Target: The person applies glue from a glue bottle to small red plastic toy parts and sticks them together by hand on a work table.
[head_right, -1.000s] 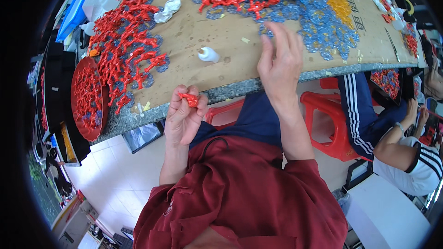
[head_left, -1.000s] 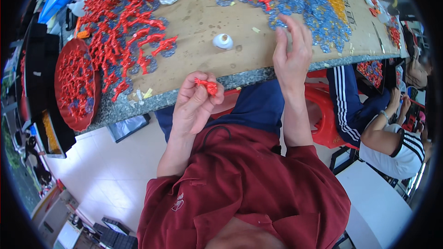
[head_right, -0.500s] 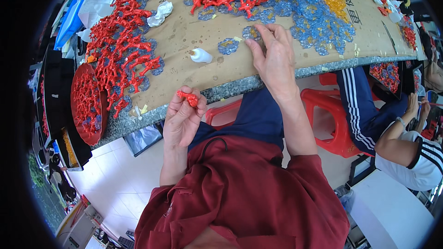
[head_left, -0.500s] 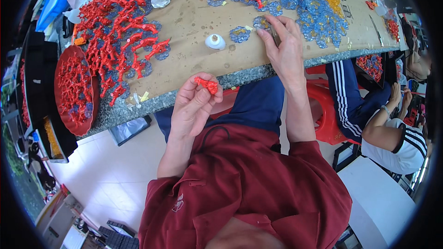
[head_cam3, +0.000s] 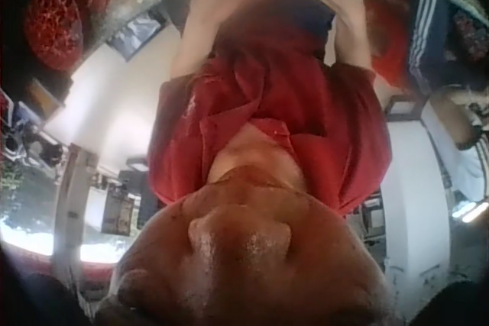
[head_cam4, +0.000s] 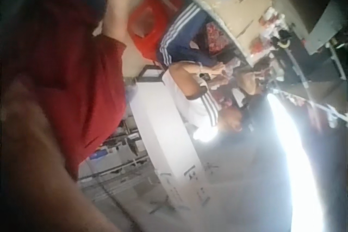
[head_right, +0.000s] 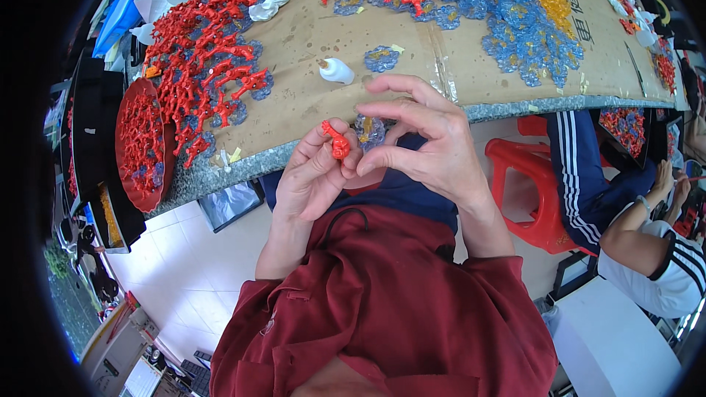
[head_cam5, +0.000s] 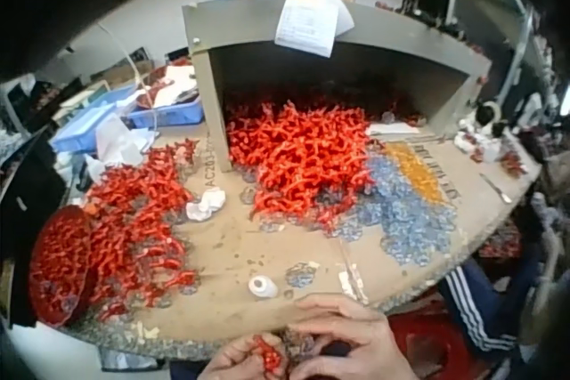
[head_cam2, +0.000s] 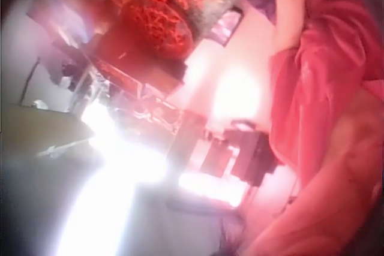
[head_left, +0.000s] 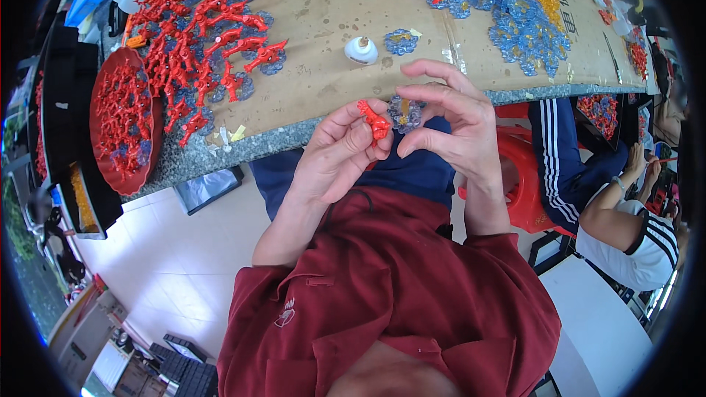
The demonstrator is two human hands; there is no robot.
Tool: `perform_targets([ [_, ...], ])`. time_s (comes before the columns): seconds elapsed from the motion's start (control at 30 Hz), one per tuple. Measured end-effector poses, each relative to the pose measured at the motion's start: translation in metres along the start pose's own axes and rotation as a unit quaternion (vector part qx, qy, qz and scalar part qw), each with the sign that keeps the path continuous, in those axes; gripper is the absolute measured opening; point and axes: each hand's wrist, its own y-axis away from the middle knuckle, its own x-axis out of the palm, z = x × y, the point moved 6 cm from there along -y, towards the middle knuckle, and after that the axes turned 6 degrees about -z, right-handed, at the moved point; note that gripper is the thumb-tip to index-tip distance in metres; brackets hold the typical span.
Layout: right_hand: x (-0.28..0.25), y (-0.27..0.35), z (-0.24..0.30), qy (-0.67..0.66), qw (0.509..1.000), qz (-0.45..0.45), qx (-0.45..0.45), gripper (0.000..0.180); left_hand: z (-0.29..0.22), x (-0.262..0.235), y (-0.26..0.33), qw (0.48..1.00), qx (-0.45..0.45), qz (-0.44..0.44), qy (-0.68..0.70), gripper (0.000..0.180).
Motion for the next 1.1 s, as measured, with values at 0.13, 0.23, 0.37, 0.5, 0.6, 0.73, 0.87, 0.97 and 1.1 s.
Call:
perform_targets([
  [0.13,0.002,0.001,0.004,0.014,0.997,0.005,-0.07,0.045,0.002,-0.001,0.003,1.0,-0.001,0.005,0.02,0.029],
  [0.23,0.006,0.004,0.005,0.026,0.993,0.017,-0.116,0.046,0.004,-0.001,0.003,0.999,-0.007,0.0,0.035,0.028],
  [0.37,0.006,0.012,0.006,0.129,0.962,-0.044,-0.238,0.044,0.007,0.003,0.001,0.999,-0.011,-0.002,0.035,0.026],
  [0.5,0.011,0.013,0.012,0.132,0.964,-0.055,-0.223,0.036,0.005,-0.006,-0.001,0.999,0.0,-0.029,0.035,0.024],
  [0.6,0.008,0.015,0.001,0.05,0.994,-0.031,-0.097,0.023,-0.002,-0.001,-0.003,0.999,0.037,0.019,0.024,0.021],
  [0.73,0.007,0.022,-0.021,-0.173,0.983,-0.043,0.044,0.014,-0.007,-0.005,-0.004,0.988,0.133,0.003,-0.076,0.018],
  [0.87,0.015,0.026,-0.032,-0.277,0.954,-0.027,0.11,0.013,-0.015,0.002,-0.001,0.969,0.204,-0.003,-0.14,0.015],
  [0.97,0.018,0.028,-0.034,-0.281,0.952,-0.028,0.118,0.013,-0.017,0.003,0.001,0.959,0.222,-0.009,-0.173,0.013],
  [1.1,0.017,0.031,-0.037,-0.29,0.95,-0.032,0.116,0.013,-0.021,0.003,0.004,0.941,0.252,-0.019,-0.223,0.014],
])
